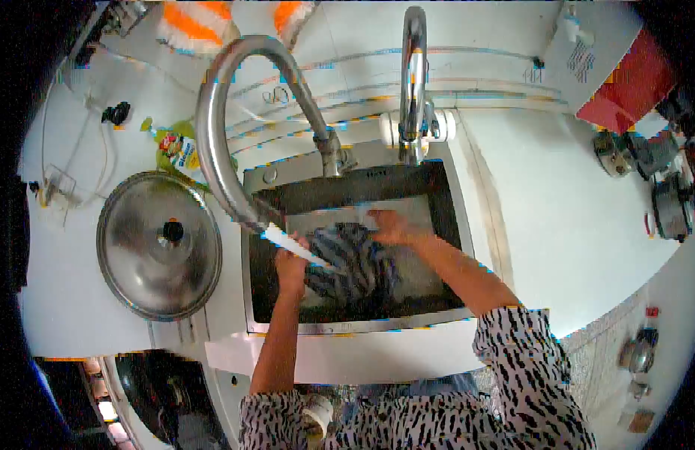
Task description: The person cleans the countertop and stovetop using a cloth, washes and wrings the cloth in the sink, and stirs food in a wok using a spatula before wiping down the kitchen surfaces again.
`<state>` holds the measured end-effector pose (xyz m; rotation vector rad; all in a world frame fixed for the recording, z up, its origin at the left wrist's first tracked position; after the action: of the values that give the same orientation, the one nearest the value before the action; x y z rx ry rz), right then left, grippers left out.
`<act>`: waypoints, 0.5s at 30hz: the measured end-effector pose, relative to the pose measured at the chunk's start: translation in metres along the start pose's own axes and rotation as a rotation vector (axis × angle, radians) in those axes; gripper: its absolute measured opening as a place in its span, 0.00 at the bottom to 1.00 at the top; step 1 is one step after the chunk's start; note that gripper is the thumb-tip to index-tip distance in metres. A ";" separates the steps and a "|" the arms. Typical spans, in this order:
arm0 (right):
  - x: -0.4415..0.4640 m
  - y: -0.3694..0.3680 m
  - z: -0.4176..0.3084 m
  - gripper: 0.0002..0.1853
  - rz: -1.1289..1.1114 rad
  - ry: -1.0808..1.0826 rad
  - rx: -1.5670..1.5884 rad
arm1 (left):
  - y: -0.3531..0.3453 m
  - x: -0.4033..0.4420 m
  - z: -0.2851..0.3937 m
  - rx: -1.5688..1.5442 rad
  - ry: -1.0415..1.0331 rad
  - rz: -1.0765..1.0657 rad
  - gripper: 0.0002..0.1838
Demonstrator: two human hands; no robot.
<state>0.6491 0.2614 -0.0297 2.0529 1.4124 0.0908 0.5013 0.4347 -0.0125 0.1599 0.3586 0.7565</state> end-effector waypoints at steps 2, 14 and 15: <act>0.010 0.000 0.041 0.24 0.204 -0.158 -0.490 | -0.003 0.026 -0.038 0.245 0.008 -0.067 0.24; -0.024 -0.051 0.033 0.21 0.147 -0.364 0.258 | -0.078 0.037 -0.074 0.885 0.092 -0.779 0.21; -0.027 -0.055 0.031 0.21 0.147 -0.360 0.262 | -0.071 0.032 -0.077 0.889 0.093 -0.776 0.21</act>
<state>0.6051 0.2356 -0.0762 2.2430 1.0958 -0.4033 0.5394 0.4066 -0.1109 0.7720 0.7720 -0.2063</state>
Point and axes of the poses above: each hand's wrist, its own x-axis towards the middle knuckle, its own y-axis out of the back of the hand, z = x × y, the point moved 4 cm from there along x, towards the middle knuckle, and after that the axes turned 2 degrees about y, right-handed, at the moved point
